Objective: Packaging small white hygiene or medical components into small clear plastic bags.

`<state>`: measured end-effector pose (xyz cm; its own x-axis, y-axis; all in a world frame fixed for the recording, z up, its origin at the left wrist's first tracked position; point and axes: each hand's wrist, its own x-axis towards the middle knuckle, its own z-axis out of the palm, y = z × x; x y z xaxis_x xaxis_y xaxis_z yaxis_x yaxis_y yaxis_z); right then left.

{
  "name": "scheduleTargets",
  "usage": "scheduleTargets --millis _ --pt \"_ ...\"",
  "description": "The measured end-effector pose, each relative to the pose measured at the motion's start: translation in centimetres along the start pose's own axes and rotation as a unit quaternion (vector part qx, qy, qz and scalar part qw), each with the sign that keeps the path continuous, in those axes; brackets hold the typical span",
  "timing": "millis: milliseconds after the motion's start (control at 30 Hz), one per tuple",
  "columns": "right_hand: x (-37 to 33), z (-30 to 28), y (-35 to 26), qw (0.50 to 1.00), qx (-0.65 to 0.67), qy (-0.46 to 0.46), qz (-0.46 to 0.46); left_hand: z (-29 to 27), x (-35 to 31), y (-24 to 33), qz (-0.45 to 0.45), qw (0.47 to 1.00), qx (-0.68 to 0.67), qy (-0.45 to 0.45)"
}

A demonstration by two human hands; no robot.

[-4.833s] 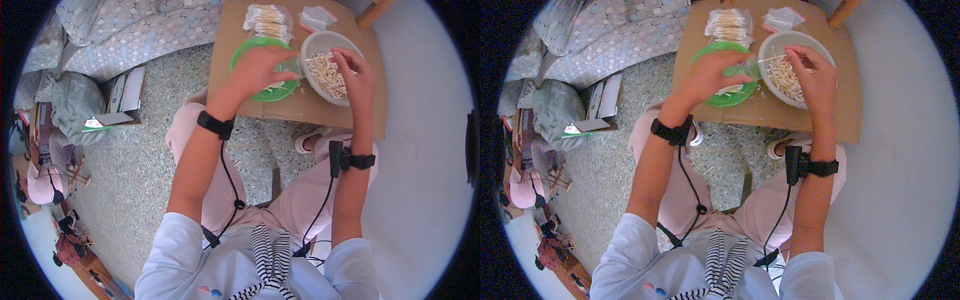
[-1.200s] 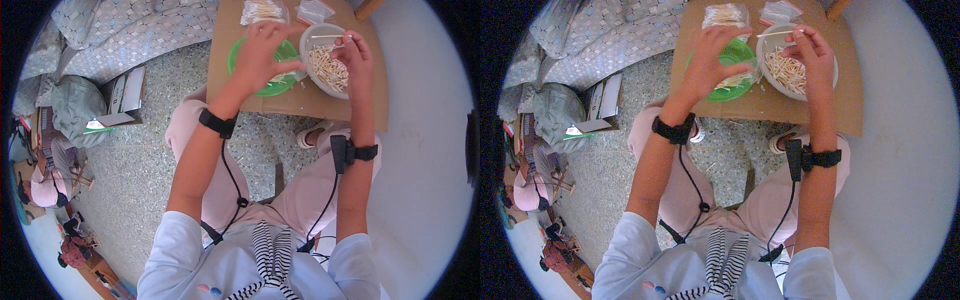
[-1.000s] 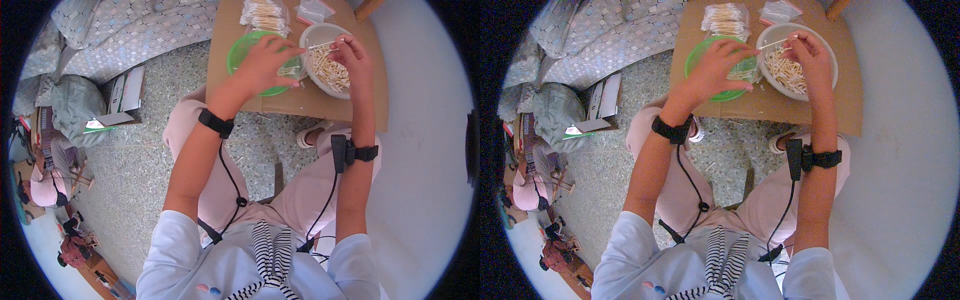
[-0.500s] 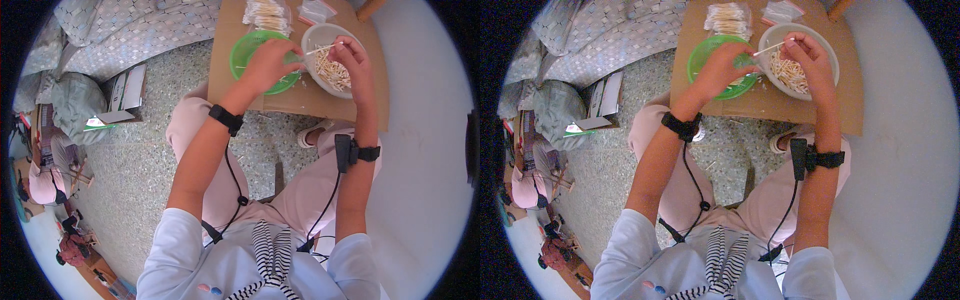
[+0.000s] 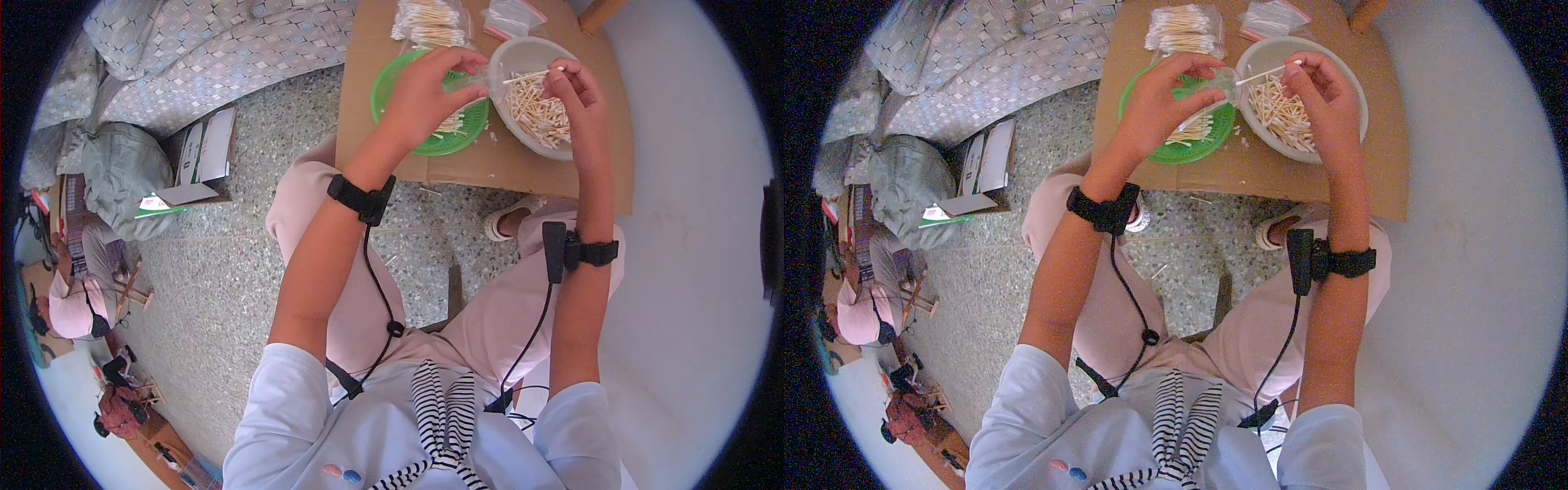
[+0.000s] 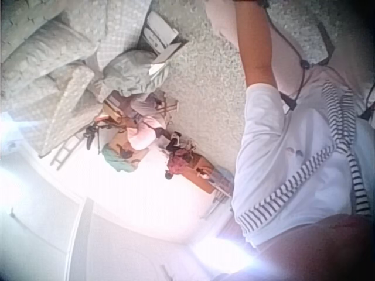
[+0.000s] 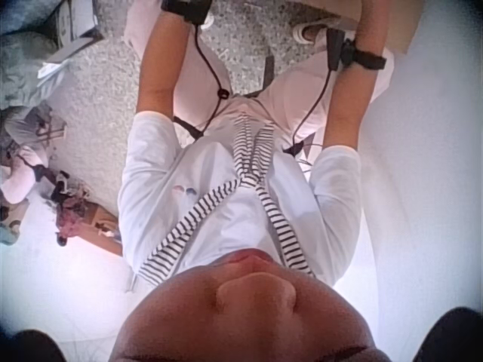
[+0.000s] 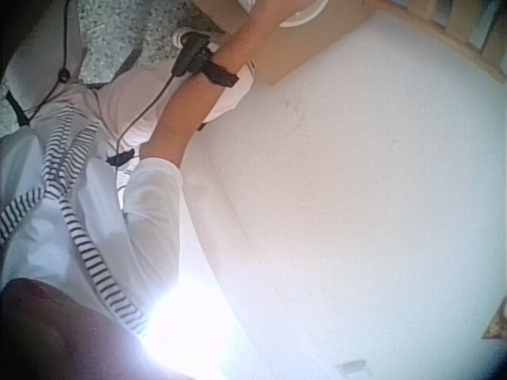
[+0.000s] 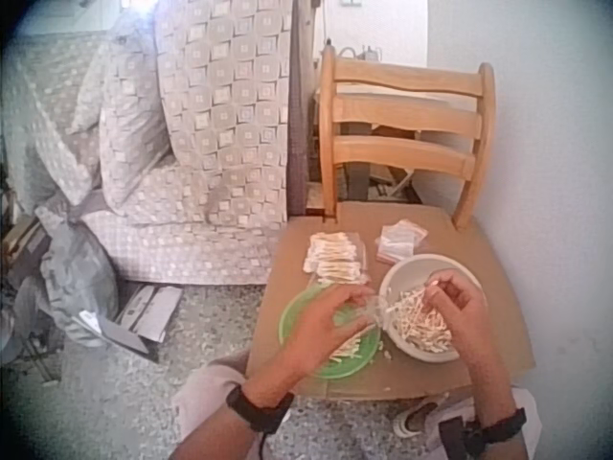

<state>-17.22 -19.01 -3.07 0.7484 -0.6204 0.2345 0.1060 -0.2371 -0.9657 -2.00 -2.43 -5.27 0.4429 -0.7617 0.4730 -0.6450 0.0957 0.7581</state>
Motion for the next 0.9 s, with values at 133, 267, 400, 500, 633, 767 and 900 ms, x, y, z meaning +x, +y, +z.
scheduleTargets --millis 133,267,400,500,633,767,900 --pt "0.3 -0.3 0.4 0.999 0.023 0.032 -0.034 0.0 0.0 0.6 -0.021 1.000 -0.018 -0.008" --pt "0.4 -0.3 0.4 0.996 0.015 0.073 -0.056 -0.2 -0.1 1.1 -0.024 0.999 -0.021 -0.007" --pt "0.0 0.6 0.9 1.000 0.015 0.009 -0.023 -0.1 0.0 1.5 -0.021 0.999 -0.047 0.000" --pt "-0.4 1.7 1.1 0.994 -0.052 -0.093 -0.012 0.0 -0.1 1.5 -0.034 0.998 -0.057 0.008" --pt "-0.9 2.3 1.3 0.985 -0.117 -0.124 -0.014 0.2 -0.1 1.7 -0.059 0.996 -0.066 0.000" --pt "-0.5 2.6 1.2 0.995 -0.024 -0.093 0.019 0.1 0.0 1.5 -0.041 0.997 -0.059 0.026" --pt "-0.6 2.5 1.4 0.996 -0.035 -0.083 0.008 -0.2 -0.2 1.3 -0.048 0.998 -0.047 0.009"
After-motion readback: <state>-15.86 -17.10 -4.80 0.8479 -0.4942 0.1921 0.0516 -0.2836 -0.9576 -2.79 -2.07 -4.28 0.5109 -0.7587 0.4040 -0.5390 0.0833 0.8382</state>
